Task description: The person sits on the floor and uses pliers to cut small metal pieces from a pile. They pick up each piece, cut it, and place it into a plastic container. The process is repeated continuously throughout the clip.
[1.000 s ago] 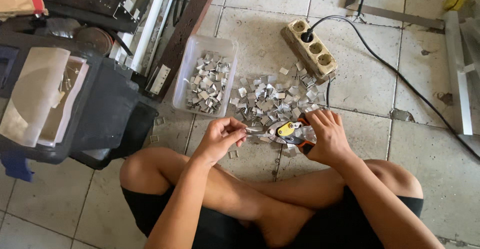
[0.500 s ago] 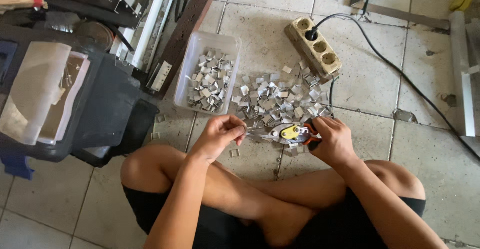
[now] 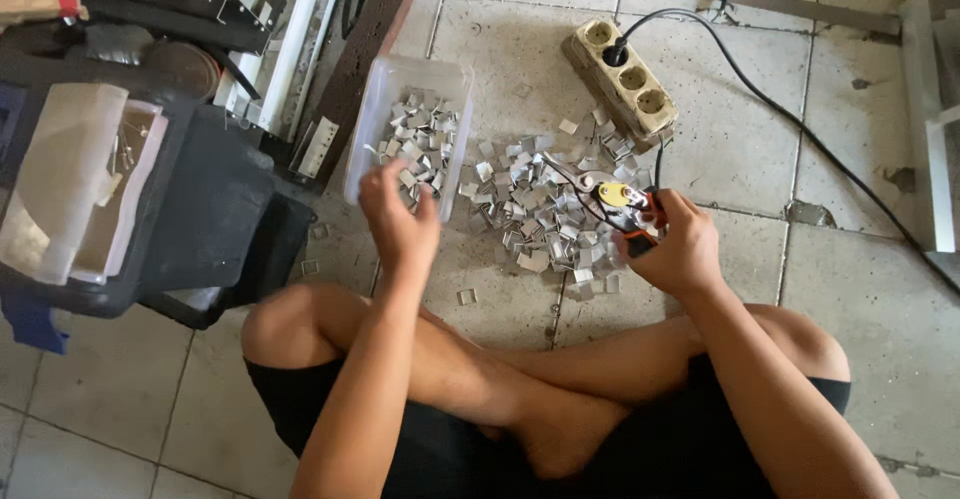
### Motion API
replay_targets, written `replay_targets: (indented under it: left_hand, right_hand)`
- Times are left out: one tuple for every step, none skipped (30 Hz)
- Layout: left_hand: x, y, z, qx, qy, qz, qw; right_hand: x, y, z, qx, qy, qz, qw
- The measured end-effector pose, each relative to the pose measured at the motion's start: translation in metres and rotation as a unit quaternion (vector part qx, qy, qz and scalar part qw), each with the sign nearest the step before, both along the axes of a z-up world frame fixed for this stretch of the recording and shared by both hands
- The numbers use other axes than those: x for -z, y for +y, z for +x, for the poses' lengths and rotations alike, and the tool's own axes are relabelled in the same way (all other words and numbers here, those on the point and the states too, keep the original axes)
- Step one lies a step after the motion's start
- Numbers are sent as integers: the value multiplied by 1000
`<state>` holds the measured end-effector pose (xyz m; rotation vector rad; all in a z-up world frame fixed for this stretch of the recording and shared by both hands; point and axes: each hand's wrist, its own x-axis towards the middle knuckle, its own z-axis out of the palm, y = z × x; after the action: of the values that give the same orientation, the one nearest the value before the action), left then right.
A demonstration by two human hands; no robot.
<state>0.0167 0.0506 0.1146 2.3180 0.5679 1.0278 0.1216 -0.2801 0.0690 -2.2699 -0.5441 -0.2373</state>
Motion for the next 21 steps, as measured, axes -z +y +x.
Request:
replay_targets:
  left_hand:
    - [2,-12,-1,4,2,2,1000]
    - [4,-24,-1,57,48,30,997]
    - [6,-36,-4,108,95,58,988]
    - [25,-43,-9,110,97,59,987]
    - [43,-48,-12,140,227,26,963]
    - [61,-54,-15,166,353,-8,921]
    - [54,-58,-16,167,353,-6,921]
    - [47,-63,-16,122,385,-161,900]
    - [40,-68,-15,76,407,-311,856]
    - [65,-59,-15,78,407,-309,856]
    - [91,-51,-13,126,466,-162,861]
    - [116,-42,-12,170,512,-10,842]
    - [112,-43,-11,172,512,-7,842]
    - [109,-44,-10,178,526,-9,832]
    - [106,-45,-11,183,541,-11,821]
    - [104,-48,-11,186,542,-9,819]
    - [102,-50,-12,188,565,4,803]
    - [100,-52,-12,190,587,17,787]
    - [102,-48,-17,188,586,17,788]
    - [104,-45,-23,214,523,-15,825]
    - [106,-41,-25,241,455,-45,856]
  right_hand:
    - [2,-1,1,4,2,2,1000]
    - [5,-2,2,0,19,-9,1000]
    - [8,-4,3,-7,37,-20,999]
    - [6,-3,0,-5,39,-18,999]
    - [4,-1,0,1,44,-38,998]
    - [1,0,0,8,49,-59,997]
    - [2,1,0,9,49,-57,997]
    - [3,0,0,8,53,-61,997]
    - [3,0,-1,10,57,-65,996]
    - [2,0,-1,13,57,-64,996]
    - [1,1,-1,14,61,-64,996]
    - [0,1,-2,14,66,-63,996]
    - [-3,1,-1,18,66,-61,996]
    - [-5,2,0,-1,52,-49,997]
    - [-7,2,0,-20,39,-37,998]
    - [-6,0,-1,-16,41,-36,998]
    - [-5,0,-1,-20,32,-33,999]
    - [-5,0,-1,-23,23,-31,999]
    - [-5,1,-1,-25,22,-30,999]
    - [-5,1,-1,-32,11,-35,999]
    - [-6,1,0,-37,-1,-41,998]
